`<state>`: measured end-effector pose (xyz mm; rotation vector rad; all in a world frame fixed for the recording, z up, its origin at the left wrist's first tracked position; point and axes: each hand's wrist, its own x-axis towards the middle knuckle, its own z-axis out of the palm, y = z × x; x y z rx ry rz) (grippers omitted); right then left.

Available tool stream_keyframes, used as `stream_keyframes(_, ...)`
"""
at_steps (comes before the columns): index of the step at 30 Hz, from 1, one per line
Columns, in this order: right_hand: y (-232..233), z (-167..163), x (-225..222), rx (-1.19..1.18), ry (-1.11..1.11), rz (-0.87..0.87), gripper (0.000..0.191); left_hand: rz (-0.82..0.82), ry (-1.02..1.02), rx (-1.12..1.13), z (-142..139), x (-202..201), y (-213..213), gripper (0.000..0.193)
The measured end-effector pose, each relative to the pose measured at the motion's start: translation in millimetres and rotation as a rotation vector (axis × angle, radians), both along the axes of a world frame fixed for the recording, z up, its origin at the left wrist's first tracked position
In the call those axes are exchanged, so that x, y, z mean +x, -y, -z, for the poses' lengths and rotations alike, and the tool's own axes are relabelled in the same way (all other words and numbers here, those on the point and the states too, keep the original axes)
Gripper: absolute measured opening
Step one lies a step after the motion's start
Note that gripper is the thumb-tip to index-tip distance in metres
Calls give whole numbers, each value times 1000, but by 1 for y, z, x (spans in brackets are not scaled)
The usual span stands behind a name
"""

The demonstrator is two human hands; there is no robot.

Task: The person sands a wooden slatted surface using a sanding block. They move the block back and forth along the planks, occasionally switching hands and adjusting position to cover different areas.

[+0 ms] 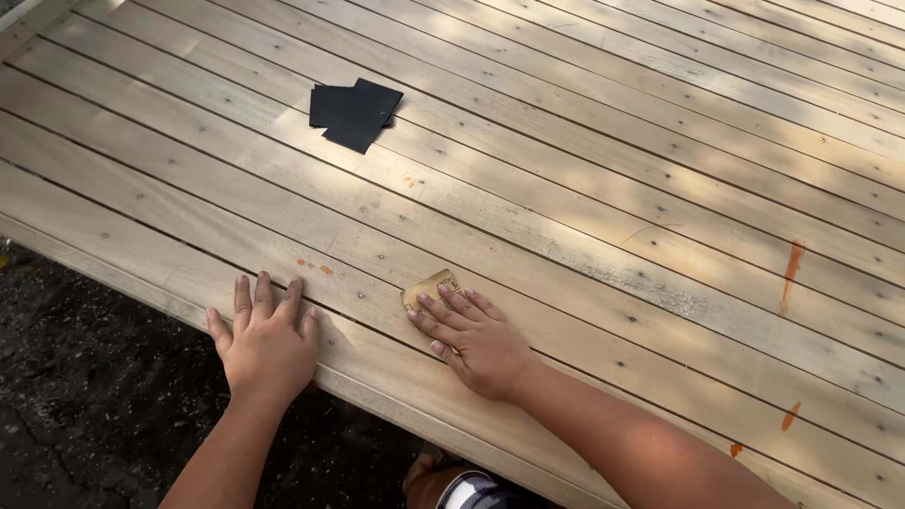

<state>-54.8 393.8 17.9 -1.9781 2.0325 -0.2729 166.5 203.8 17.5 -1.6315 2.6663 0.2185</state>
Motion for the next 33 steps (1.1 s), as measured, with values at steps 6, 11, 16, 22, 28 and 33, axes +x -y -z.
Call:
stream_keyframes(6, -15, -10, -7, 61, -14, -215, 51, -530, -419, 223, -2, -14, -68, 94)
stream_keyframes(11, -59, -18, -7, 127, -48, -351, 51, -674, -802, 380, -9, -56, -135, 99)
stream_keyframes(16, -114, -13, -28, 62, 27, -435, 50, -749, -963, 98, -3, -86, -168, 85)
stream_keyframes(22, -211, -13, -83, 109, 119, -555, 50, -999, -1110, 274, -1, -90, -169, 58)
stream_keyframes(28, -236, -11, -89, 98, 75, -590, 58, -1034, -965, 244, -5, -92, -169, 58)
stream_keyframes(33, -141, -8, -54, -1, 10, -653, 69, -1050, -965, 108, 6, -93, -166, 57)
